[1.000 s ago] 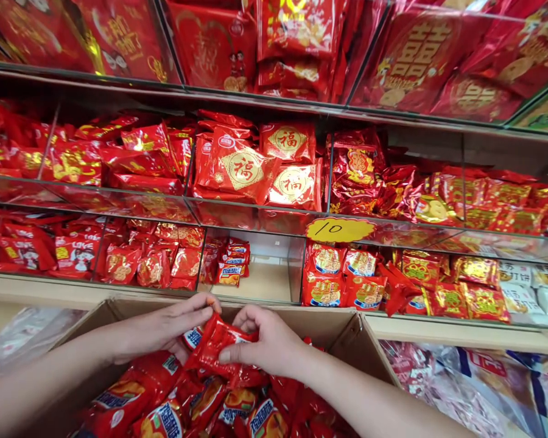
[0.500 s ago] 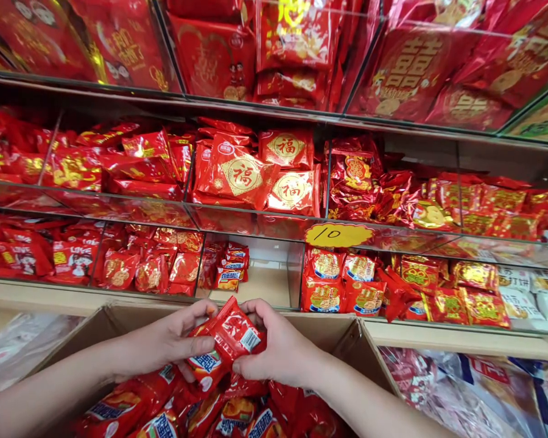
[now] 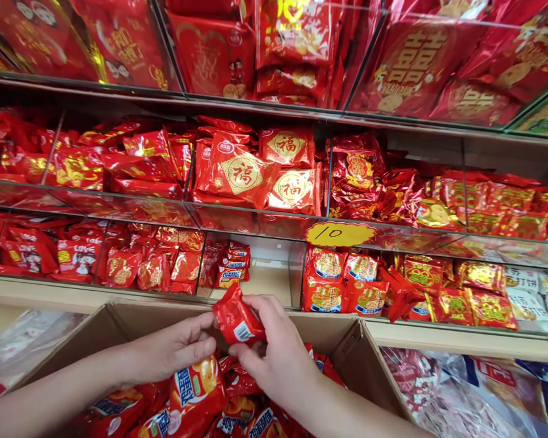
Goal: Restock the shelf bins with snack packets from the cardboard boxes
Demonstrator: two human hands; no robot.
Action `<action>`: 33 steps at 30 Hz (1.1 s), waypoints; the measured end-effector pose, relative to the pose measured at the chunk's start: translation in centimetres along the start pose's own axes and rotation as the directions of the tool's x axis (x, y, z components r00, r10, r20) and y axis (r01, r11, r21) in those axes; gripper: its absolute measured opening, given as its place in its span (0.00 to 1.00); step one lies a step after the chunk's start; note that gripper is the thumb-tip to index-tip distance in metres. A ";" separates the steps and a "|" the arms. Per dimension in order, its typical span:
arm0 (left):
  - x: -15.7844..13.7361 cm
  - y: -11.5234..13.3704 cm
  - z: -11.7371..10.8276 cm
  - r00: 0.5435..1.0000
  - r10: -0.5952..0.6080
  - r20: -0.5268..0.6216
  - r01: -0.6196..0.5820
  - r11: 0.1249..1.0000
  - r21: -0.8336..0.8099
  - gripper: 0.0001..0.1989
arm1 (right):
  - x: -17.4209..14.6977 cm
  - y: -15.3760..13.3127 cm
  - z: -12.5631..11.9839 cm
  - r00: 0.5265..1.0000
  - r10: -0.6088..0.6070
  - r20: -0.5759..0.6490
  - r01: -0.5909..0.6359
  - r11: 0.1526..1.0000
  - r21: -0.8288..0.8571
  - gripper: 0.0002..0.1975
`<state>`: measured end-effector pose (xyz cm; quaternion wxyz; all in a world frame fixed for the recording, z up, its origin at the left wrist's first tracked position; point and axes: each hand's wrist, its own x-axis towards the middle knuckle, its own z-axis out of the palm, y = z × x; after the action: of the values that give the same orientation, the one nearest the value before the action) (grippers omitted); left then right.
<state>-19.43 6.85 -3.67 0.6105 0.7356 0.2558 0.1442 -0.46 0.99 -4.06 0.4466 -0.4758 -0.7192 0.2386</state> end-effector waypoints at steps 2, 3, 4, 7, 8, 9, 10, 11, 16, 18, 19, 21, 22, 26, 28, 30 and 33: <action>0.0 0.3 0.5 0.999 -0.027 0.044 0.036 0.973 -0.229 0.20 | -0.5 -0.4 0.1 0.991 -0.119 0.058 0.121 0.992 -0.036 0.26; -0.1 0.5 0.6 0.996 -0.057 0.068 0.077 0.937 -0.342 0.20 | -0.8 -0.6 0.0 0.981 -0.173 0.091 0.176 0.984 -0.024 0.28; -0.3 0.6 0.7 0.992 -0.088 0.092 0.119 0.892 -0.435 0.19 | -1.0 -0.6 -0.1 0.968 -0.222 0.120 0.224 0.975 -0.004 0.29; -0.8 0.8 0.5 0.975 -0.136 0.176 0.216 0.775 -0.594 0.18 | -1.4 -0.7 -0.6 0.952 -0.266 0.149 0.250 0.961 0.118 0.22; -1.0 0.8 0.4 0.972 -0.141 0.190 0.230 0.755 -0.615 0.17 | -1.4 -0.7 -0.7 0.958 -0.248 0.143 0.222 0.959 0.175 0.20; -1.1 0.8 0.4 0.968 -0.152 0.197 0.244 0.740 -0.627 0.17 | -1.3 -0.7 -0.9 0.966 -0.226 0.124 0.195 0.956 0.219 0.19; -1.2 0.8 0.5 0.965 -0.170 0.201 0.260 0.730 -0.633 0.17 | -1.1 -0.8 -1.0 0.971 -0.218 0.099 0.189 0.952 0.240 0.19; -1.3 0.9 0.6 0.961 -0.193 0.201 0.277 0.723 -0.633 0.17 | -0.9 -0.9 -1.1 0.971 -0.225 0.076 0.202 0.952 0.230 0.20; -1.3 1.1 1.3 0.946 -0.267 0.186 0.325 0.738 -0.592 0.19 | 0.1 -1.3 -1.4 0.951 -0.272 0.147 0.254 0.959 0.128 0.25; -1.3 1.2 1.0 0.940 -0.289 0.180 0.340 0.781 -0.524 0.20 | 0.3 -1.0 -1.3 0.971 -0.173 0.163 0.137 0.968 0.212 0.20; -1.3 1.2 0.6 0.936 -0.299 0.184 0.351 0.814 -0.462 0.20 | 0.4 -0.7 -1.2 0.981 -0.093 0.168 0.048 0.966 0.255 0.17; -1.2 1.3 -0.1 0.929 -0.295 0.224 0.353 0.888 -0.294 0.20 | 0.5 0.0 -0.9 0.979 0.078 0.186 -0.135 0.940 0.314 0.13; -1.1 1.4 -0.4 0.922 -0.285 0.261 0.341 0.917 -0.206 0.21 | 0.5 0.3 -0.7 0.971 0.151 0.187 -0.208 0.918 0.337 0.13; -1.0 1.6 -0.3 0.921 -0.175 0.349 0.210 0.976 -0.063 0.21 | 0.7 0.9 -0.3 0.956 0.268 0.116 -0.292 0.873 0.390 0.15; -0.9 1.7 0.0 0.946 -0.133 0.294 0.148 0.989 -0.028 0.19 | 0.8 1.0 -0.4 0.960 0.261 0.097 -0.278 0.880 0.385 0.15; -0.9 1.7 0.2 0.964 -0.134 0.231 0.131 0.991 0.029 0.19 | 0.9 0.9 -0.7 0.961 0.256 0.099 -0.274 0.878 0.393 0.13; -1.0 1.7 -0.1 0.968 -0.152 0.199 0.144 0.988 0.054 0.18 | 1.0 0.9 -1.0 0.957 0.270 0.111 -0.290 0.845 0.450 0.13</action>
<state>-19.98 6.20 -1.87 0.6281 0.7369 0.2493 0.0174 0.66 2.19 -3.86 0.4913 -0.4503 -0.5742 0.4755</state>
